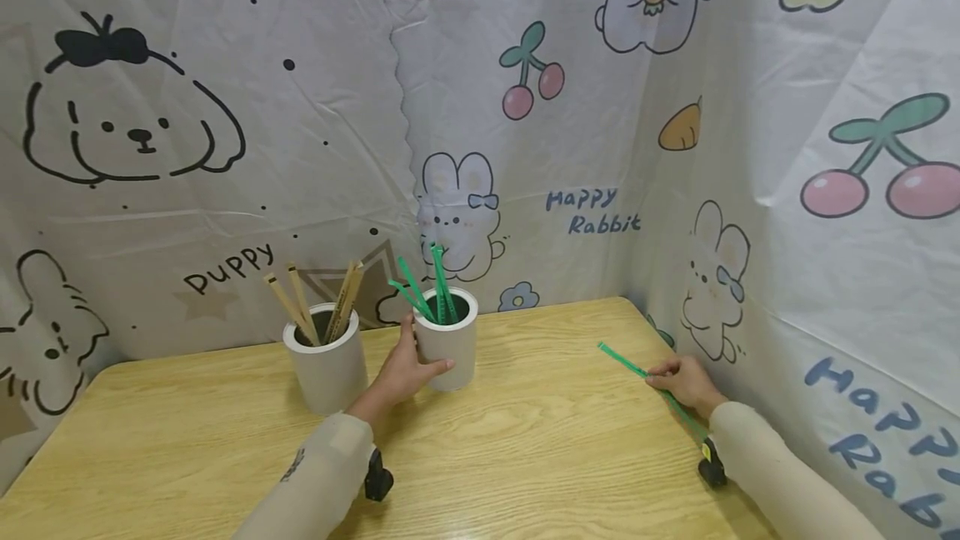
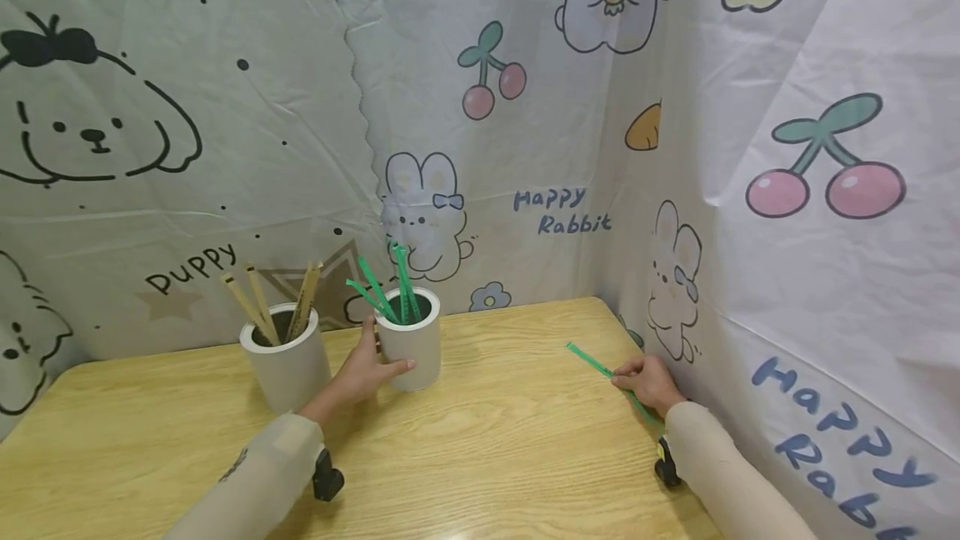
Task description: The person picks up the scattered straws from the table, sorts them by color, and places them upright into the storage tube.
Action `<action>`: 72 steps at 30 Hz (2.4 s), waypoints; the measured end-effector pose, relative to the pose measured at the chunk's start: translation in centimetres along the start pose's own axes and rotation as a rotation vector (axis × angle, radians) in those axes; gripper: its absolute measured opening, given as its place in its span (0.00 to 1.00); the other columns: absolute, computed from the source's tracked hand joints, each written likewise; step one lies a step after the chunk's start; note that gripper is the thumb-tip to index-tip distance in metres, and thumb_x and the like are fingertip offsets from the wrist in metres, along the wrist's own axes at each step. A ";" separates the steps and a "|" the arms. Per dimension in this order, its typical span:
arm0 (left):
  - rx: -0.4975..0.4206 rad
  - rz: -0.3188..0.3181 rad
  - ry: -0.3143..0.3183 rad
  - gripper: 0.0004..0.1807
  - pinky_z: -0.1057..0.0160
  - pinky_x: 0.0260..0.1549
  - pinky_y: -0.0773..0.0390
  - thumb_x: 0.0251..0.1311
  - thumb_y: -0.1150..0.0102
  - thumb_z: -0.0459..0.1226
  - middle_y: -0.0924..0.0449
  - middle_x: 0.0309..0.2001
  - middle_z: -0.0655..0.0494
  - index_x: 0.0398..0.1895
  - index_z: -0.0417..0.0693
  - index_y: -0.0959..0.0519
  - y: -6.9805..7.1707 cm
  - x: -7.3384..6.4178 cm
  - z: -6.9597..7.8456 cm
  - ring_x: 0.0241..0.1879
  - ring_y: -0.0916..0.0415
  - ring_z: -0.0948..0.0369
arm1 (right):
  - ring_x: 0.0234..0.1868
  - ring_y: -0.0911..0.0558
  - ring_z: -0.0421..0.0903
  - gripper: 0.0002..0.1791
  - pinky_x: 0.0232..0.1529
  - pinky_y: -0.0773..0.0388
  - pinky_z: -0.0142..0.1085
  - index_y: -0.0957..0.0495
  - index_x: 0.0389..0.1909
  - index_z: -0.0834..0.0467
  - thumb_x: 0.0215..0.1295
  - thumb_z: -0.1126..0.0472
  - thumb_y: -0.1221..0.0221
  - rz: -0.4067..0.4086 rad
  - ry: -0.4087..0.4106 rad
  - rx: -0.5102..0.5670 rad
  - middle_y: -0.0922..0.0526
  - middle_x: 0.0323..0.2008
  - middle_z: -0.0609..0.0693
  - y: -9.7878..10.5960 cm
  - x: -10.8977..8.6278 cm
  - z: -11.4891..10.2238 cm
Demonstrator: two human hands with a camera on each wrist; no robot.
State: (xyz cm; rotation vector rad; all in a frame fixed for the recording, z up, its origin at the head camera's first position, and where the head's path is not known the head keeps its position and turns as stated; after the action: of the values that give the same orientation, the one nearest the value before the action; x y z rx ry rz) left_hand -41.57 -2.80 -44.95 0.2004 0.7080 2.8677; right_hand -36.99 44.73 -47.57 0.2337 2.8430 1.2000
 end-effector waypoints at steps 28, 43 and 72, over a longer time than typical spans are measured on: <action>0.000 0.017 -0.009 0.57 0.33 0.70 0.38 0.57 0.26 0.39 0.40 0.76 0.34 0.79 0.50 0.58 0.4 -0.5 -0.1 0.73 0.38 0.36 | 0.55 0.32 0.41 0.19 0.60 0.33 0.37 0.19 0.55 0.55 0.72 0.47 0.39 -0.069 -0.112 0.637 0.26 0.51 0.40 -2.8 1.6 -10.3; -0.019 0.018 -0.023 0.57 0.33 0.70 0.37 0.56 0.25 0.39 0.39 0.75 0.33 0.78 0.51 0.58 0.4 -0.2 0.1 0.73 0.38 0.36 | 0.33 0.32 0.39 0.14 0.39 0.35 0.28 0.16 0.26 0.46 0.73 0.63 0.41 0.039 0.063 1.164 0.22 0.30 0.39 -3.0 3.3 -23.4; -0.004 -0.002 0.004 0.58 0.36 0.71 0.38 0.58 0.26 0.41 0.41 0.76 0.32 0.79 0.50 0.60 0.3 -0.2 0.0 0.74 0.39 0.38 | 0.26 0.35 0.37 0.06 0.33 0.40 0.29 0.16 0.29 0.51 0.66 0.62 0.34 -0.022 0.073 1.406 0.24 0.25 0.40 -13.5 4.6 -34.7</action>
State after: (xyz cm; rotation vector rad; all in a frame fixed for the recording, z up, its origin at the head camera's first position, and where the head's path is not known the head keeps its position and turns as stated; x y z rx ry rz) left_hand -41.47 -3.14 -44.85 0.1931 0.7031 2.8682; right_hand -46.74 11.57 -32.94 0.1649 3.1066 -0.9648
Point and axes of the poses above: each hand's wrist, its own x-axis towards the middle knuckle, its own y-axis out of the back of the hand, z = x × y, the point moved 9 cm from there along x, towards the middle knuckle
